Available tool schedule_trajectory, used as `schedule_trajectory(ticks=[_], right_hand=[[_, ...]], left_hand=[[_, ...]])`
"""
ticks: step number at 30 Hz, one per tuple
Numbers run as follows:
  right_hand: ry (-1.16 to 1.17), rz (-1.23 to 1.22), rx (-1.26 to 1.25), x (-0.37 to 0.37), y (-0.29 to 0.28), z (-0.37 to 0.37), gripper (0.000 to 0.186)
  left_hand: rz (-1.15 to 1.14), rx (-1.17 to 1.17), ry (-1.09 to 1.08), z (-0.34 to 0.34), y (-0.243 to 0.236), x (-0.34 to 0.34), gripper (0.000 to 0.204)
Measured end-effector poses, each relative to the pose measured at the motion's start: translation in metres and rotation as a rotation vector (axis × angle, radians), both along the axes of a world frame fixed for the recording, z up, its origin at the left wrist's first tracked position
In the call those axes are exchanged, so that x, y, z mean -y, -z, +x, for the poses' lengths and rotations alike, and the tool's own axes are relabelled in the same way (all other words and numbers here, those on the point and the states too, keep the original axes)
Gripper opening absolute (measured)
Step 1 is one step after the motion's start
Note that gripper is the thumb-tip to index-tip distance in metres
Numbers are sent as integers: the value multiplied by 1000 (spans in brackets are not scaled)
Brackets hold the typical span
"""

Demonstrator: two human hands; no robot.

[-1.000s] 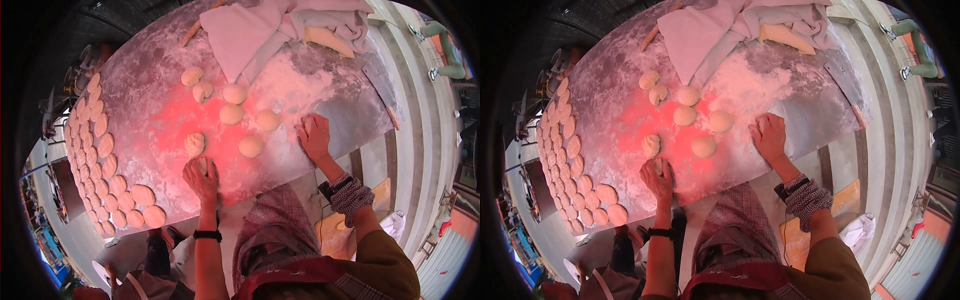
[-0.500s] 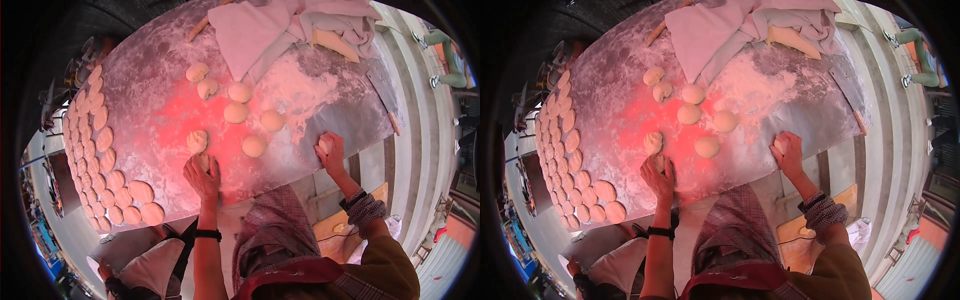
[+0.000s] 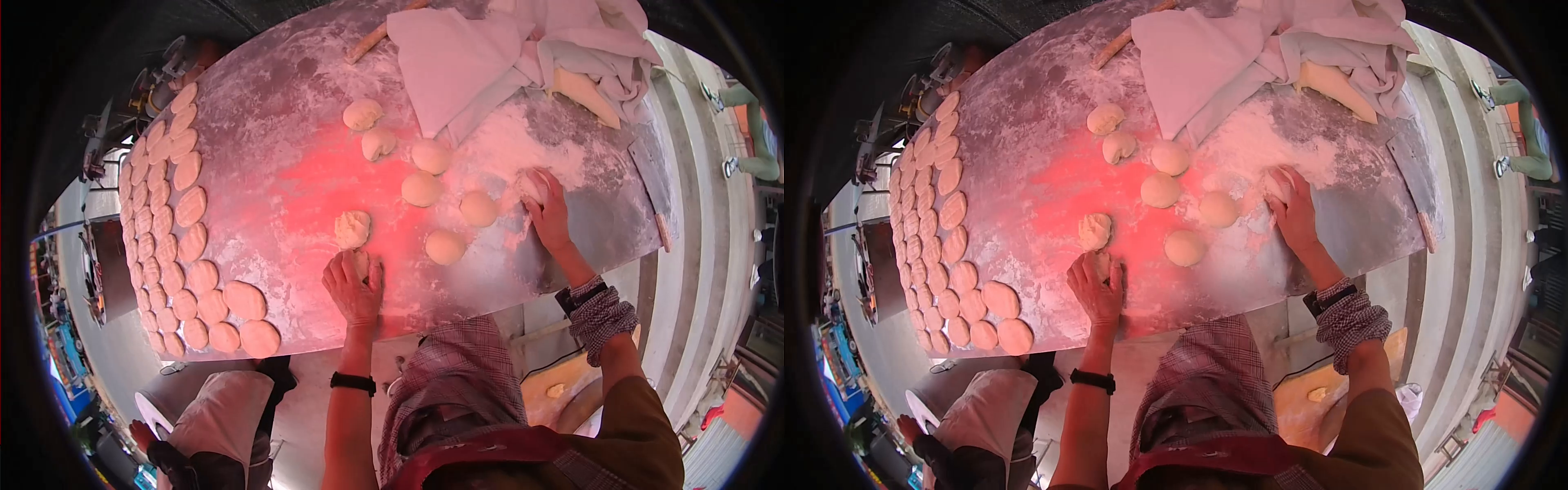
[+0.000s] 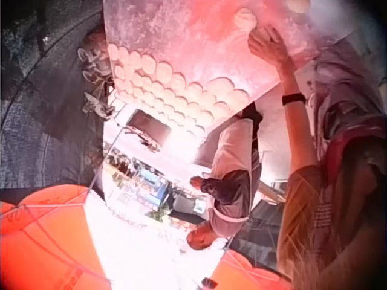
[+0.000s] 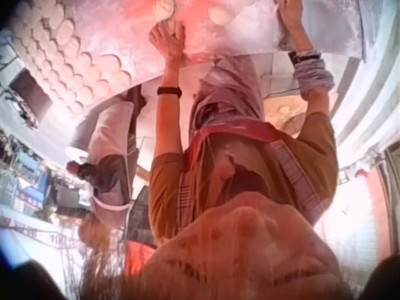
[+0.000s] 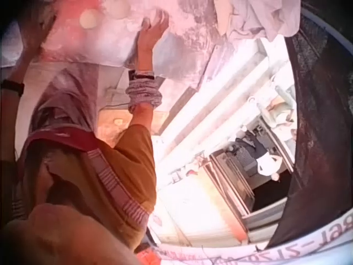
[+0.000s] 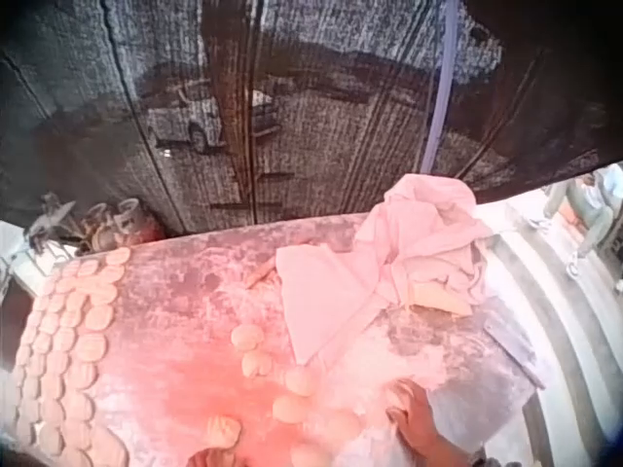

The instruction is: Rolling out and shaping small pieces of dough into flat circles on a metal table.

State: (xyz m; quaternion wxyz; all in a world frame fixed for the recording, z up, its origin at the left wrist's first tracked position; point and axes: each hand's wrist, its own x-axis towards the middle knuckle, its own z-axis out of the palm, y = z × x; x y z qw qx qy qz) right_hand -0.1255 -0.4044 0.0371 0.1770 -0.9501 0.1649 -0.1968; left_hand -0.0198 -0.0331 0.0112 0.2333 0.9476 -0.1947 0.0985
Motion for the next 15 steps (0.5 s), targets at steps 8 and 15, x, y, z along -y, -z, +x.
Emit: schedule_trajectory(ticks=[8,15], right_hand=[[-359,473,167,-131,-57,134,45],[-749,90,-41,-201,-18,156,42]], left_hand=[[-68,-29,-10,0,1,1,33],[-47,11,-65,0,0,-3,40]])
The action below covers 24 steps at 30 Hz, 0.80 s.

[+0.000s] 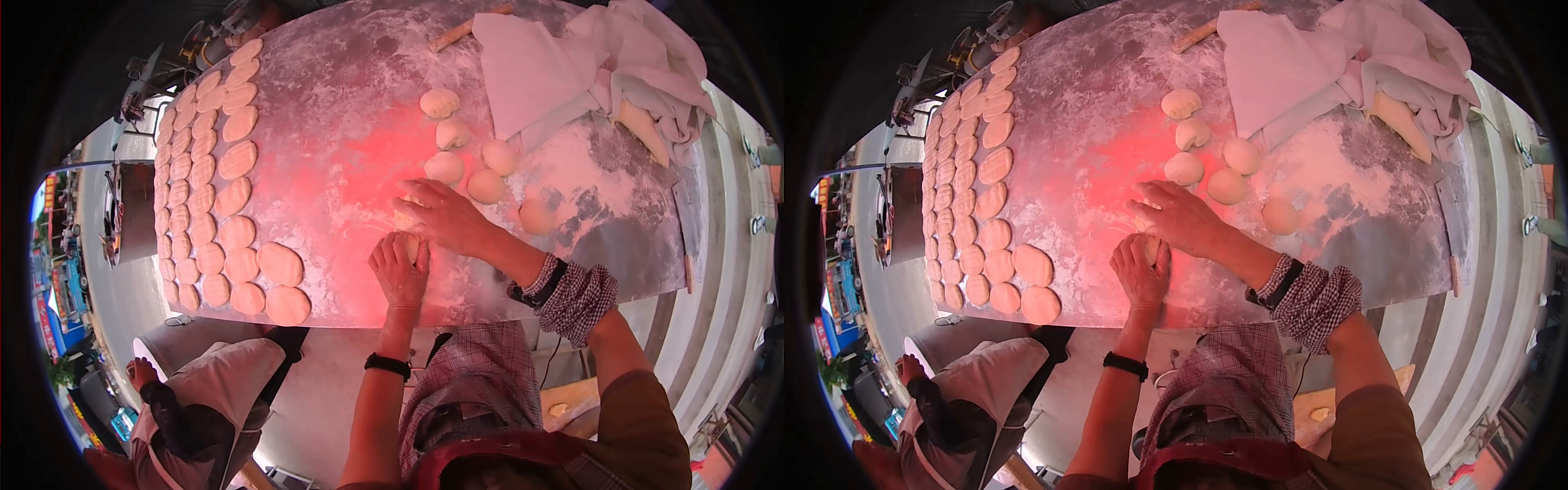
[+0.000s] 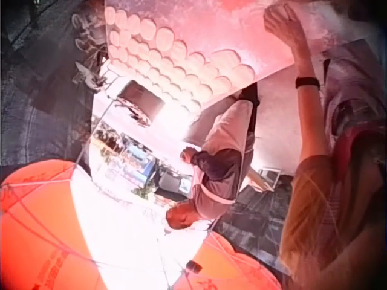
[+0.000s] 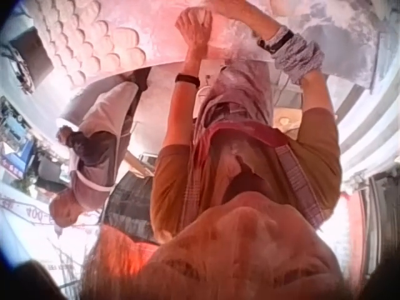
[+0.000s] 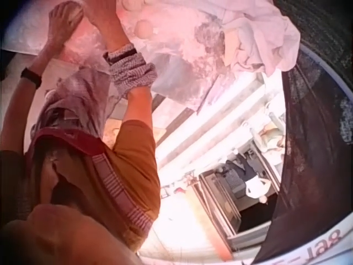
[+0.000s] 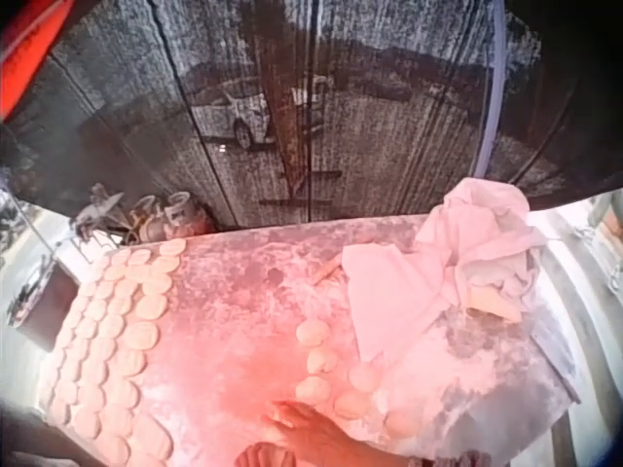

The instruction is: Rolling out and shaping small pieces of dough into flat circles on a metal table.

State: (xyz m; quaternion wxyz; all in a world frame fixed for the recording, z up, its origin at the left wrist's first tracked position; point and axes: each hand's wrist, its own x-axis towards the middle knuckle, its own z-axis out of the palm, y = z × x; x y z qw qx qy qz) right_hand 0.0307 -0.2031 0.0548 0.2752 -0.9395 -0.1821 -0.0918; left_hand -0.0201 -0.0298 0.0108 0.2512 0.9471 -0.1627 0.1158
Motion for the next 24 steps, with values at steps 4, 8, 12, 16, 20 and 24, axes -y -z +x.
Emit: schedule_trajectory(ticks=[4,8,12,16,20,24], right_hand=[[-139,59,-358,4,0,-3,44],[431,1048,-669,79,-55,-72,33],[813,894,-344,175,-27,-170,32],[787,-278,28,151,10,-208,26],[741,64,-88,185,21,-265,17],[975,-14,40,236,24,-217,17]], left_hand=[[-9,-28,-33,0,5,8,43],[34,-8,-26,-1,8,5,44],[58,3,12,0,5,3,35],[84,13,5,-2,-2,1,33],[102,44,2,-4,8,0,33],[56,3,10,-2,1,16,36]])
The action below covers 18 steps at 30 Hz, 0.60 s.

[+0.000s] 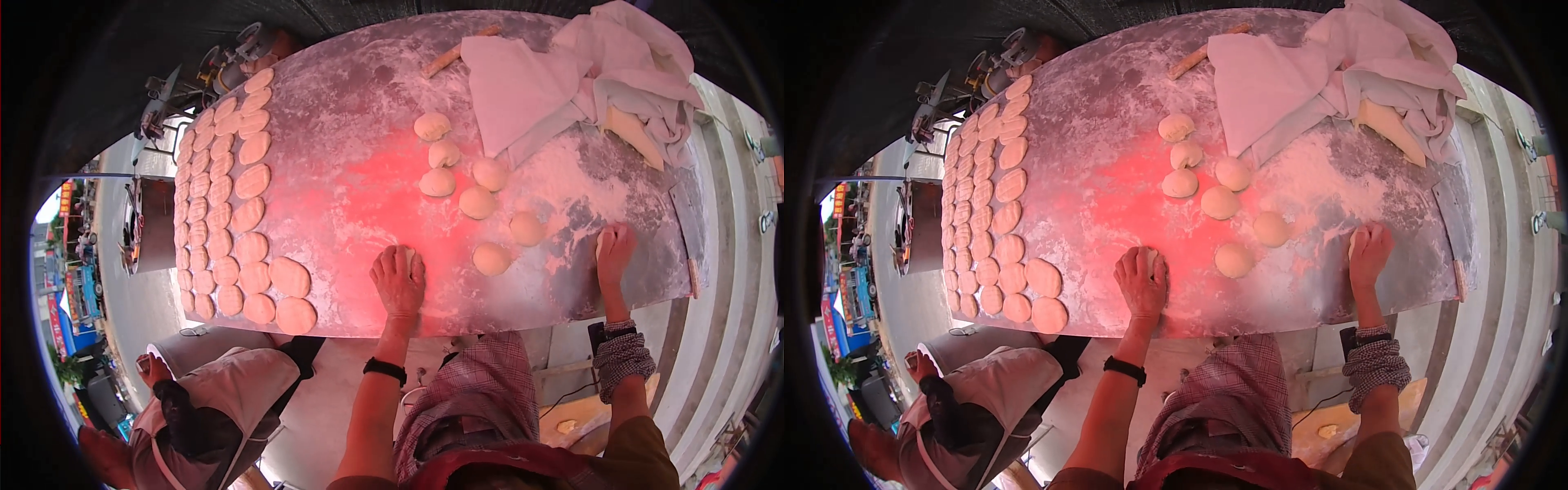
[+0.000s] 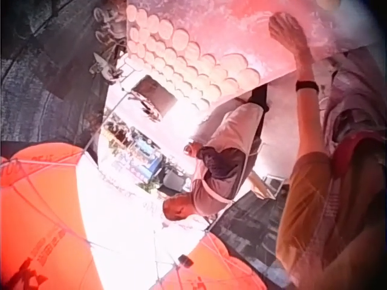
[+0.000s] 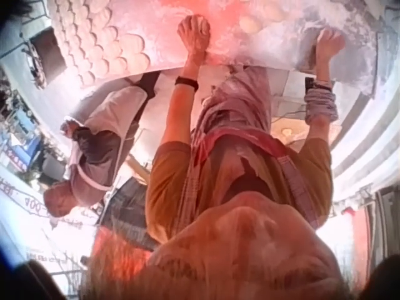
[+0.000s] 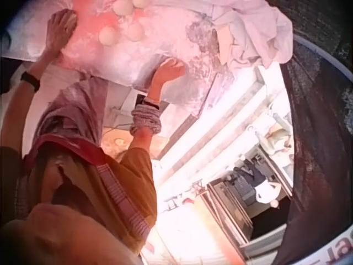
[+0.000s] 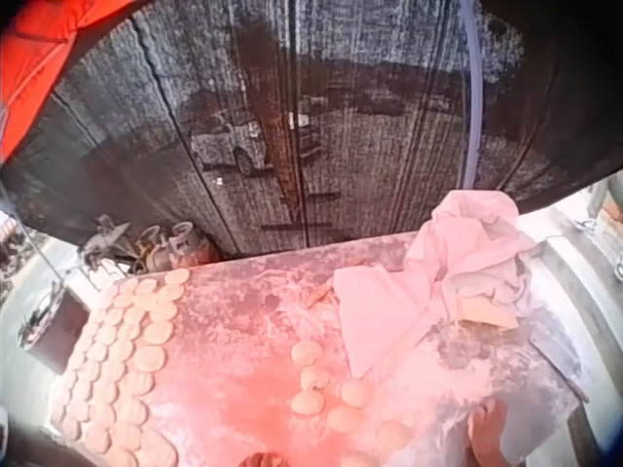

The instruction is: Rolling out and shaping small pieces of dough into flat circles on a metal table.

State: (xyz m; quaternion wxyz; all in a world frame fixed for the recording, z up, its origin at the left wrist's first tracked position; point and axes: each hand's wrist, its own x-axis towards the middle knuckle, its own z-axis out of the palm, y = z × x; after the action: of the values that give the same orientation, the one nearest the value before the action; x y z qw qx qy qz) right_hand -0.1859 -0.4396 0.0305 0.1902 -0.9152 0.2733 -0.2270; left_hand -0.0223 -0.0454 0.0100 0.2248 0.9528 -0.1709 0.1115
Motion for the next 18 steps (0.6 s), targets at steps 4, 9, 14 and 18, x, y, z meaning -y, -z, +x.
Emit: schedule_trajectory(ticks=[4,9,14,18], right_hand=[[-204,-22,-10,-85,3,-30,19],[-36,-68,-38,-18,0,-8,17],[-87,-97,-120,-72,-5,-22,15],[-285,117,-122,-39,2,-54,13]], left_hand=[[8,6,-7,-2,-1,-16,37],[-6,-14,-18,-2,3,-4,41],[26,-17,-45,0,3,-13,44],[26,-26,-48,1,1,-15,44]])
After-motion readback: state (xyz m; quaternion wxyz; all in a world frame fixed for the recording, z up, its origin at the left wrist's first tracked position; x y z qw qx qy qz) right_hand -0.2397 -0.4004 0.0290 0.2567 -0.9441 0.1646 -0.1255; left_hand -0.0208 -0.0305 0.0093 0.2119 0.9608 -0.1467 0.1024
